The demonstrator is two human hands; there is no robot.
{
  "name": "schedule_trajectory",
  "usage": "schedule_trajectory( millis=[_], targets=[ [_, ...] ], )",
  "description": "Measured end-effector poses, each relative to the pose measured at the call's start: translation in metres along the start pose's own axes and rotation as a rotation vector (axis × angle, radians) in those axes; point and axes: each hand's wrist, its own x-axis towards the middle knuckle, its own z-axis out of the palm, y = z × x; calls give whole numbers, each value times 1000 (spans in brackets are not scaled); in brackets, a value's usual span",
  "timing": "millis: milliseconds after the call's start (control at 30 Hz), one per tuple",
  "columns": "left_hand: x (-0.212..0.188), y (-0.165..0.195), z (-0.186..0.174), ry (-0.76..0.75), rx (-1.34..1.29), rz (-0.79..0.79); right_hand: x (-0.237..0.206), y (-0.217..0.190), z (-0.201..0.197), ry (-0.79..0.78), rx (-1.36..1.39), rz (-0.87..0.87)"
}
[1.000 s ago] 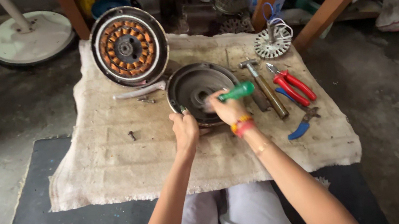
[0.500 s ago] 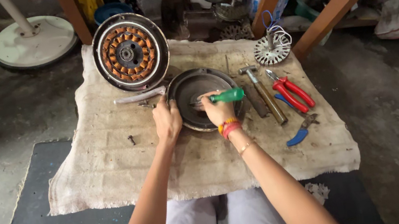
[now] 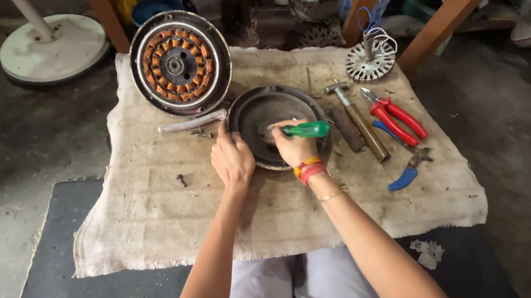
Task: The person sits on the floor repairing a ceiling fan motor part. They unscrew a screw from the fan's rear cover with a green-handled screwdriver, pry and scrape inside the cover with a small blade, then hammer on a screwdriver placed against the cover.
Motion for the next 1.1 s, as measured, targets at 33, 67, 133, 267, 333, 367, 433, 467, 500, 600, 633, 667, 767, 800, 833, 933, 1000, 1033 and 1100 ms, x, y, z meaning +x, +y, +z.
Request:
schedule_trajectory(
  millis=[33, 67, 133, 267, 333, 367, 433, 467, 500, 600, 633, 667, 767, 800, 833, 933, 1000, 1033, 1100],
  targets=[
    [-1, 0, 1, -5, -5, -13, -3, 1, -4, -31, 103, 69],
    [-2, 0, 1, -8, -11, -25, -6, 2, -8, -62, 207, 135],
    [-5, 2, 2, -16, -5, -55, -9, 4, -10, -62, 223, 158],
    [-8, 3, 3, -35, 41, -81, 0, 4, -1, 62, -5, 63],
    [-7, 3, 2, -30, 54, -62, 4, 3, 2, 45, -23, 44],
    [-8, 3, 2, -32, 56, -45, 5, 1, 1, 3, -20, 38],
    [-6, 5, 2, -18, 47, -35, 5, 4, -1, -54, 138, 91],
    [-6, 6, 3, -11, 39, -51, 4, 4, -2, -75, 287, 161],
    [-6, 6, 3, -9, 33, -76, 3, 4, -3, -102, 432, 240],
    [-7, 7, 3, -55, 57, -91, 6, 3, -1, 149, -27, -160],
    [-7, 6, 3, -38, 60, -74, 8, 2, 1, 104, 63, -74],
    [-7, 6, 3, -17, 61, -55, 9, 1, 1, 59, 154, 9],
    [-8, 6, 2, -1, 60, -34, 11, 0, 1, -35, 318, 166],
    [-7, 6, 2, -2, 57, -28, 11, 0, 1, -55, 355, 200],
    [-6, 7, 3, -2, 54, -32, 10, 0, -1, -64, 380, 205],
    [-6, 7, 3, -15, 62, -55, 11, 0, -2, -79, 411, 218],
    [-6, 7, 2, -33, 80, -66, 12, -1, -2, -61, 379, 207],
    [-6, 7, 2, -23, 71, -50, 13, -2, 0, -49, 328, 186],
    [-7, 6, 1, 0, 55, -28, 13, -3, 1, -36, 224, 150]
  ],
)
